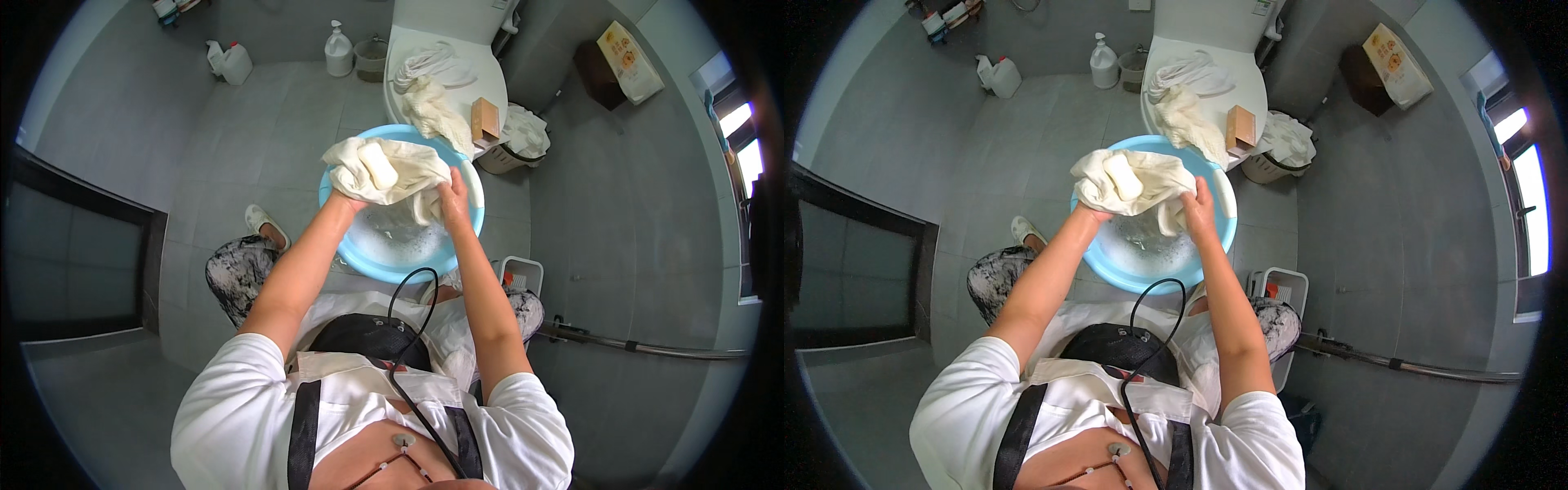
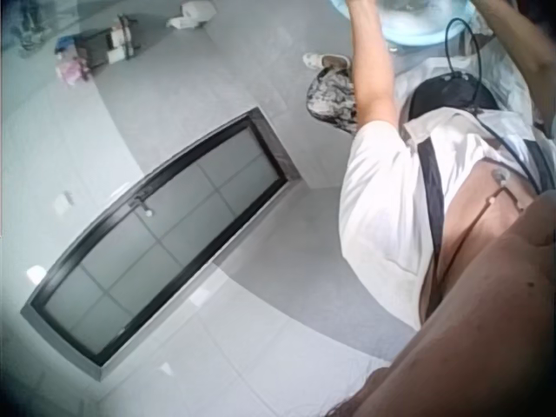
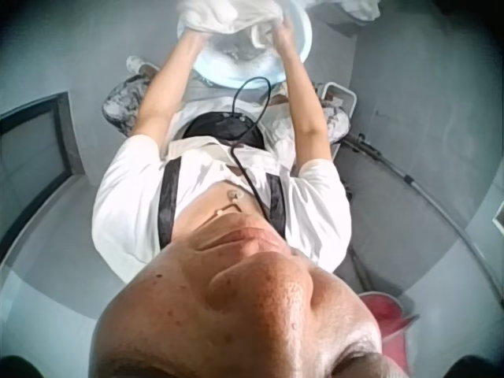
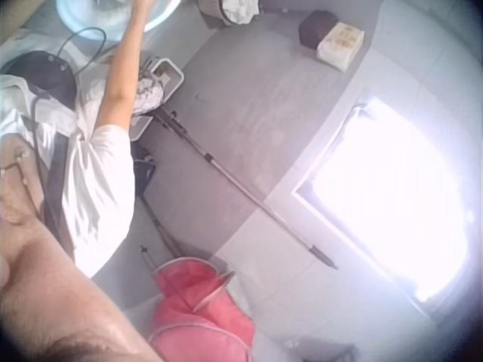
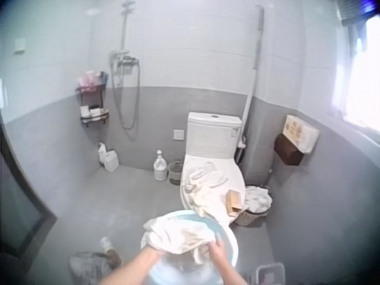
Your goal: The person washes a piece of white cloth in a basin of soapy water by hand and with a brush, scrubbing and squeezing it several times.
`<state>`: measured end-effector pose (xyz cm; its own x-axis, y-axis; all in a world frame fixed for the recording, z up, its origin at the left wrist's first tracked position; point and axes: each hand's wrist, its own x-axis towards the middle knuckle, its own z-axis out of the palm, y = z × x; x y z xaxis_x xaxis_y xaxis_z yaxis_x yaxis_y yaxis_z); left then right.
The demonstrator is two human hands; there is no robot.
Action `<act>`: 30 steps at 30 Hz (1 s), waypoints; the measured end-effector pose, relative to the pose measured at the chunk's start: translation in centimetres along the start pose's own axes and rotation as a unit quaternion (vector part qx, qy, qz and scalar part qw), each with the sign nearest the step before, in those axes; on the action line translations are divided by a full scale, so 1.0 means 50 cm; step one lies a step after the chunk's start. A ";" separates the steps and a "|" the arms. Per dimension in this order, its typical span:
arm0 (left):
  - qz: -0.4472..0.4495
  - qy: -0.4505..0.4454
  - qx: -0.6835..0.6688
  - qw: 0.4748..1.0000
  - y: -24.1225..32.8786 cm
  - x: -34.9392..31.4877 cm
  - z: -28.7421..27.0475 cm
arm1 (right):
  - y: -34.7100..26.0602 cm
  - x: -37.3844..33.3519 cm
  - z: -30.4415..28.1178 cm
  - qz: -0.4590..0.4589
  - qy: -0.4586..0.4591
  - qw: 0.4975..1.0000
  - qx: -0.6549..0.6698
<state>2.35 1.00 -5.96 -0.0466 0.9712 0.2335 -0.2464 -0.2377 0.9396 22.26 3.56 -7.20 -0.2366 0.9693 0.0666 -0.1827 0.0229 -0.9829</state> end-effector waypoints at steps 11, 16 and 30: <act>-0.056 0.057 -0.303 0.950 -0.034 0.032 0.089 | -0.071 -0.002 0.116 -0.265 -0.012 0.900 -0.345; 0.043 -0.043 -0.136 0.989 -0.063 0.040 0.066 | -0.078 -0.022 0.136 -0.326 -0.048 0.897 -0.293; 0.024 -0.038 -0.174 0.984 -0.053 -0.004 0.121 | -0.077 0.014 0.131 -0.211 0.077 0.959 -0.174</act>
<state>8.85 1.38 -6.98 0.0028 0.9518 0.3066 -0.5632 -0.2519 0.7870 16.53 2.55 -2.22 -0.0620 0.8795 0.4718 0.1045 0.4759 -0.8733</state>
